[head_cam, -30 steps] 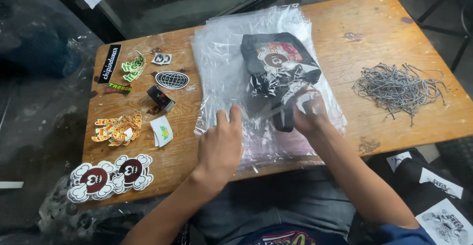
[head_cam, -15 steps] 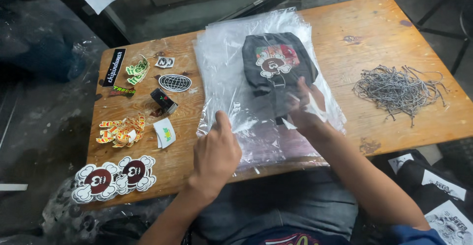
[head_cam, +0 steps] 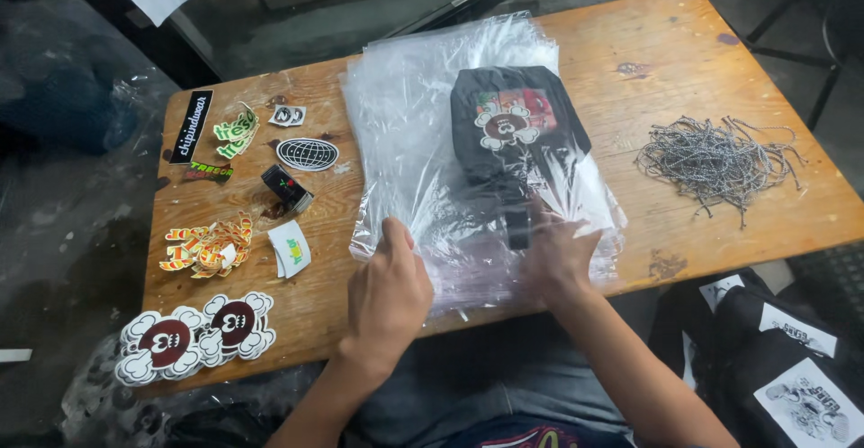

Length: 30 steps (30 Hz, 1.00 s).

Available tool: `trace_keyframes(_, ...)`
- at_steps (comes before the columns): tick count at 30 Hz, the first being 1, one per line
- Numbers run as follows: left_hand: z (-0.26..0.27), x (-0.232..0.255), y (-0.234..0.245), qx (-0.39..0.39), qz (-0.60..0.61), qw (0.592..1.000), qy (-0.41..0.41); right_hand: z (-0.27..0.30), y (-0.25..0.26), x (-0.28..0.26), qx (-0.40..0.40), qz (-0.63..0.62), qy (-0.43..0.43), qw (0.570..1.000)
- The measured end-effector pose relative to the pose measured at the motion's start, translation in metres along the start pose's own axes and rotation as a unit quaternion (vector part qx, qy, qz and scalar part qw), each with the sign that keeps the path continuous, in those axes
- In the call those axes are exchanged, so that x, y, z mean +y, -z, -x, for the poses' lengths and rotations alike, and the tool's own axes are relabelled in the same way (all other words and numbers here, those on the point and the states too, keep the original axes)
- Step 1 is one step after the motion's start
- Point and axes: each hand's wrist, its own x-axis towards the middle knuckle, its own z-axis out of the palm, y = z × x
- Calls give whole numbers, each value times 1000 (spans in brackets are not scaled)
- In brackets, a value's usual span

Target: The person applies stickers to small black bags, attaches string tags, and places the bags into clear plastic sleeves by hand at a wooden table.

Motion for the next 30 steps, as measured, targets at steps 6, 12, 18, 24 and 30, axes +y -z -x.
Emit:
trace_keyframes(6,-3,-3,-11,-15,-6,1000,4,30,4,-4,-41,6,50,998)
trace_keyframes(12,6,-15,17,-231,-42,972,17,88,16,-73,-54,271,17,961)
trace_keyframes(18,-18,8,39,-12,1,979,-204,64,37,-139,-131,611,345,701)
trace_keyframes(24,-107,24,-60,-106,-176,965,-166,-75,-9,-93,-347,725,282,525)
trace_keyframes(30,-105,5,-64,-192,-108,968,-119,-115,16,-45,-363,782,261,434)
